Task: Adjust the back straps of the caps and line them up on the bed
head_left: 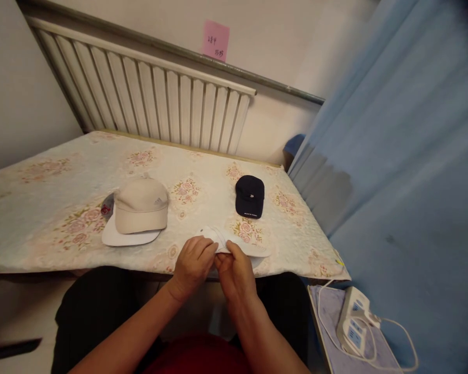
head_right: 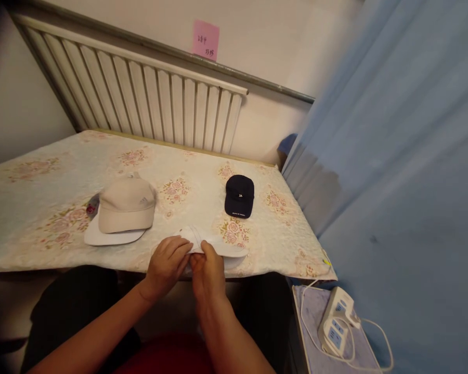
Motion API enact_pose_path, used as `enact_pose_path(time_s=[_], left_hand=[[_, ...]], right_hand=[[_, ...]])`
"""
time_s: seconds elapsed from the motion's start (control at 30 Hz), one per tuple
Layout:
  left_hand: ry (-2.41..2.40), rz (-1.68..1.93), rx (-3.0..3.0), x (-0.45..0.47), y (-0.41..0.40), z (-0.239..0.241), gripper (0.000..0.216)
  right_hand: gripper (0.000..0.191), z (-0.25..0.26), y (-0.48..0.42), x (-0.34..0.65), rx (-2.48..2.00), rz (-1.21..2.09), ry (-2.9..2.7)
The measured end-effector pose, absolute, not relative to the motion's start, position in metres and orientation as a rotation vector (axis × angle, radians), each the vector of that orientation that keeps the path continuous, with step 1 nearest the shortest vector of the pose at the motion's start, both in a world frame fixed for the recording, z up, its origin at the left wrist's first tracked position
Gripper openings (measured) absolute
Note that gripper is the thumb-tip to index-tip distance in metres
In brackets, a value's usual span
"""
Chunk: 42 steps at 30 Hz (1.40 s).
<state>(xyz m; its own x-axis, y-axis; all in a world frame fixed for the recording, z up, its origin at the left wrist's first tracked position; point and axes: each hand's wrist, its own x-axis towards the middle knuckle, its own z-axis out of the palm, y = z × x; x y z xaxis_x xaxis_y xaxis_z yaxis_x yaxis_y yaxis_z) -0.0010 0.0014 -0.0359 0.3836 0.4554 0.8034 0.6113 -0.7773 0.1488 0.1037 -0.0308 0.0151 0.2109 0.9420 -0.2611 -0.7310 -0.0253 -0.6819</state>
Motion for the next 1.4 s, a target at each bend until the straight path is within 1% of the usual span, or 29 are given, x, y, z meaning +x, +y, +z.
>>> enact_pose_path(time_s=[0.27,0.53,0.7,0.9,1.13,1.2,1.3,1.4], left_hand=[[-0.933,-1.279,-2.472,-0.001,0.004,-0.032,0.015],[-0.919,-1.295,-2.449,0.0,0.004,-0.033,0.012],[-0.901,-1.325,-2.429,-0.004,0.005,-0.037,0.016],[-0.973,-1.36,-2.462,-0.012,0.006,-0.045,0.024],[-1.156,-1.537,-2.458,-0.017,-0.005,-0.044,0.034],[-1.213,-1.639,-2.486,-0.017,-0.016,-0.043,0.031],[-1.371,-1.772,-2.721,-0.012,-0.037,-0.041,0.012],[-1.813,-1.959,-3.006,-0.001,-0.05,-0.036,0.013]], right_hand=[[0.013,0.012,-0.03,0.103,-0.85,1.347,-0.364],[0.012,0.016,-0.03,0.102,-0.804,1.4,-0.249],[0.016,0.015,-0.029,0.102,-0.726,1.444,-0.143],[0.019,0.016,-0.027,0.101,-0.66,1.478,-0.152],[0.021,0.019,-0.023,0.101,-0.639,1.431,-0.266],[0.022,0.019,-0.022,0.101,-0.654,1.405,-0.28],[0.023,0.02,-0.021,0.101,-0.711,1.346,-0.279],[0.021,0.018,-0.023,0.101,-0.764,1.309,-0.304]])
